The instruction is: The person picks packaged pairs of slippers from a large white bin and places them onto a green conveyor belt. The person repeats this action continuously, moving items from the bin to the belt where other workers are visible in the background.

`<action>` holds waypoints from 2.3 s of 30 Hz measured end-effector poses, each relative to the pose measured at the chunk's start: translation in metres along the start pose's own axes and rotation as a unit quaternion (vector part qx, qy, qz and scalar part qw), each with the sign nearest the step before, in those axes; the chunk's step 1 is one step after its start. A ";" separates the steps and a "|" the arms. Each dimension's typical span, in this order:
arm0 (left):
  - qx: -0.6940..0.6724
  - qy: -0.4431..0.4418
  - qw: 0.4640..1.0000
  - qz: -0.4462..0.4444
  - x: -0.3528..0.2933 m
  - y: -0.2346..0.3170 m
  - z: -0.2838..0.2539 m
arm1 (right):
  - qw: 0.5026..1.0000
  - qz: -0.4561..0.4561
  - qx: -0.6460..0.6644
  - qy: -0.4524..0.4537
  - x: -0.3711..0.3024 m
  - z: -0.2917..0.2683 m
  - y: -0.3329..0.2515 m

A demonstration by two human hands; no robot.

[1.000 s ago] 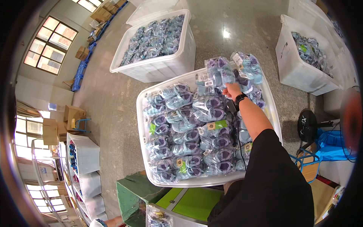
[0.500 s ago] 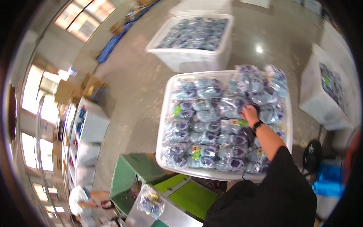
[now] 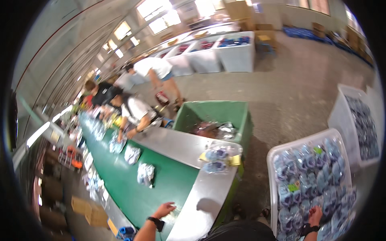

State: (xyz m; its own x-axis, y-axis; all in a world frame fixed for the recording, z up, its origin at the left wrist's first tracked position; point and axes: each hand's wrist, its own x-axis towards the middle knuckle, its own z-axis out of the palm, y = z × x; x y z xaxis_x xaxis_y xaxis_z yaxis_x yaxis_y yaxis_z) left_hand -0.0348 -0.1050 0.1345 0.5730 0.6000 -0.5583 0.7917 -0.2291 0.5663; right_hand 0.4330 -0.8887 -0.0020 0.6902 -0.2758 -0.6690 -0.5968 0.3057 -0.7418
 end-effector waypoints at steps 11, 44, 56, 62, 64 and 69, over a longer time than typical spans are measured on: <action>0.240 0.280 0.912 -0.179 -0.173 -0.089 -0.362 | 0.960 -0.077 -0.190 -0.189 -0.044 0.207 -0.042; -0.038 0.401 0.892 -0.207 0.241 -0.151 -0.173 | 0.874 -0.028 -0.443 -0.198 -0.223 0.301 -0.016; -0.054 0.408 0.911 -0.032 0.195 -0.023 -0.033 | 0.857 -0.011 -0.466 -0.219 -0.221 0.327 0.002; -0.704 0.182 0.683 -0.067 0.180 0.043 0.033 | 0.839 -0.038 -0.472 -0.267 -0.230 0.335 -0.002; -0.762 0.257 0.594 -0.039 0.188 0.047 0.037 | 0.838 -0.052 -0.472 -0.267 -0.233 0.333 -0.003; -0.837 0.218 0.501 -0.003 0.183 0.035 0.020 | 0.848 -0.096 -0.442 -0.274 -0.237 0.328 -0.002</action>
State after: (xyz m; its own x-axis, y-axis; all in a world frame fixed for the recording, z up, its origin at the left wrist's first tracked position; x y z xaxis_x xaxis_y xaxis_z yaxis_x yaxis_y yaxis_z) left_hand 0.1022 -0.0180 0.0402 0.1815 0.7915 -0.5836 -0.7043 0.5188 0.4845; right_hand 0.4051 -0.5256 0.1734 0.7511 0.2969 -0.5897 -0.3579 -0.5675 -0.7415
